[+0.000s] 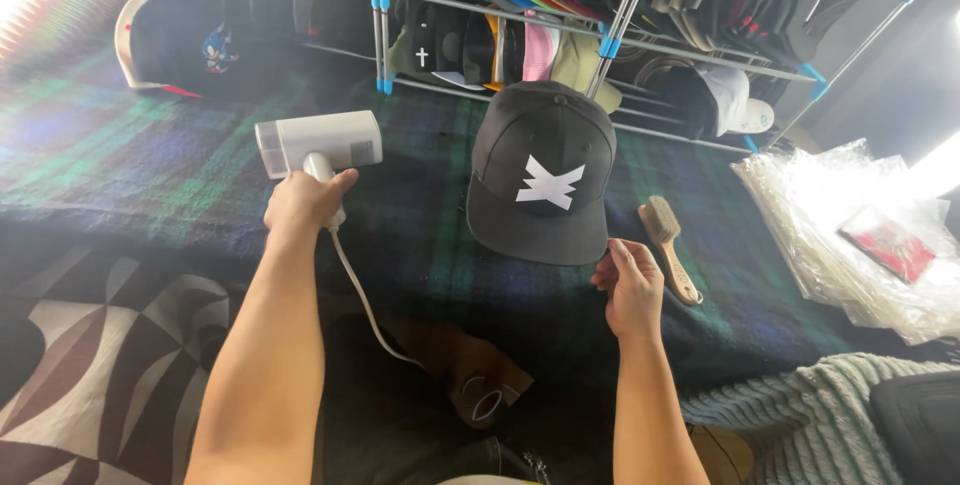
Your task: Cleaning and shaping a baseball cap using a hair dryer and a brush
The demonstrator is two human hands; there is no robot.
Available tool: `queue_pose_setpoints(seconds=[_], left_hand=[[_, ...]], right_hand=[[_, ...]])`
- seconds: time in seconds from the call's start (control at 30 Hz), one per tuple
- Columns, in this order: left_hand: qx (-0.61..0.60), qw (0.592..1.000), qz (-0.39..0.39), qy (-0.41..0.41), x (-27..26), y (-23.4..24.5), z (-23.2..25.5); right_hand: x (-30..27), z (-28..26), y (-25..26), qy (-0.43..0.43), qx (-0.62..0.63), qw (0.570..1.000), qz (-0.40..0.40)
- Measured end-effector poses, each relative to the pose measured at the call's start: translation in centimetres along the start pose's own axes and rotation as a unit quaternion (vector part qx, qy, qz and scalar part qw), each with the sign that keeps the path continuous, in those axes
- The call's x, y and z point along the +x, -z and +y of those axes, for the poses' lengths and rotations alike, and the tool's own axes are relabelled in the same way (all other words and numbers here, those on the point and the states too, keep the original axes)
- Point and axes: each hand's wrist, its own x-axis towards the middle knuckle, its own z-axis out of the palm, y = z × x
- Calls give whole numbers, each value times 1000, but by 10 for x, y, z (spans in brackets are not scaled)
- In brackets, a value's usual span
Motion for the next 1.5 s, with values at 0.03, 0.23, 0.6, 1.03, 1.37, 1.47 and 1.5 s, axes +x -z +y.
queue_pose_setpoints(seconds=[0.03,0.23,0.6,1.03,1.37,1.47,1.5], left_hand=[[-11,1000,-14,14,6,-1,3],[-353,926,-36,128,39,-23,-5],[-408,893,-59,-180,-92,121,100],[138,946,-186,-227,-122,165,273],[142,952,-172,-208,-108,158,250],[1,957,-184,-226,-110,144,195],[-55,951,-136,-272,-112,132,173]], right_hand=[[1,1,1,0,-3,1000,-4],[0,-2,2,-1,-7,1000,-13],[20,1,-6,-84,28,996,5],[22,-86,-89,-260,191,946,-36],[29,-69,-85,-269,90,959,17],[29,-62,-82,-265,101,959,12],[26,-60,-82,-228,133,964,-21]])
